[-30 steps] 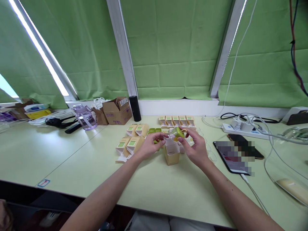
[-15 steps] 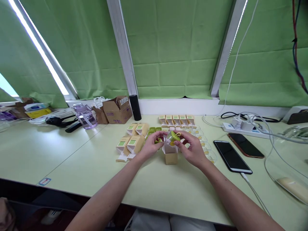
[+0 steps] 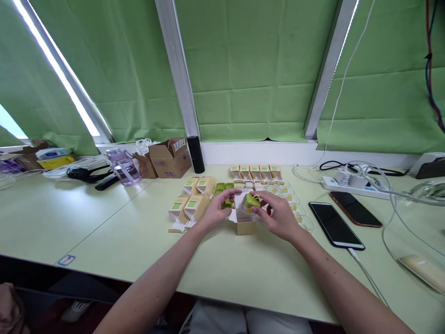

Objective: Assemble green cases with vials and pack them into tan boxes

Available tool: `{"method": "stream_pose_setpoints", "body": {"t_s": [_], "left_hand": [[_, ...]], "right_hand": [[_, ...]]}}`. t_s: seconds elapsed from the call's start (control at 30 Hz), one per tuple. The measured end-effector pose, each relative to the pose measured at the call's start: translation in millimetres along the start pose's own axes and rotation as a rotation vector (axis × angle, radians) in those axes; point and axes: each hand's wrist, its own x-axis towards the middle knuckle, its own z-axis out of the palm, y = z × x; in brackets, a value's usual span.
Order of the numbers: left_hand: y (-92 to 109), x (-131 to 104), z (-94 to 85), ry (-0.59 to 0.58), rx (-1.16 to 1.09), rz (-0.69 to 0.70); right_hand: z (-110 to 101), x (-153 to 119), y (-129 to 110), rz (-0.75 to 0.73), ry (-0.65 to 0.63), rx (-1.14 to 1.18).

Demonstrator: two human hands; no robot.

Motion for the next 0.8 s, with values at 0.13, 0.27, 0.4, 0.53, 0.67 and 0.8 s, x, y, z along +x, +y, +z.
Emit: {"method": "stream_pose_setpoints", "body": {"t_s": [0.13,0.27,0.4,0.53,0.67,0.8], "left_hand": [[-4.1,-0.4,-1.3,-0.006,0.008,-0.007],[-8.8,0.7,-2.7,-0.009,-0.004,-0.001],[-8.5,0.9,-3.0,-0.012,-0.010,0.022],[-7.2,0.6,-2.3,-0.009,-0.009,0.017],[-8.2,0.8,-1.6,-0.009,-0.017,0.034],[-11.2,1.0,-2.0,0.001,-0.010,0.039]], "right_hand": [[1.2,-1.5,-3.1,-0.041,-0.014,-0.063],[3.3,-2.8,-6.5,-0.073,-0.036,-0.138],[6.0,-4.1,-9.3,-0.068,-0.062,-0.203],[7.5,-5.1,-12.6,-0.051,-0.098,-0.227],[8.0,-5.0,-18.2,-0.064,-0.145,-0.255],[9.3,-5.8,-22.6,-0.055,-0.166,-0.233]]}}
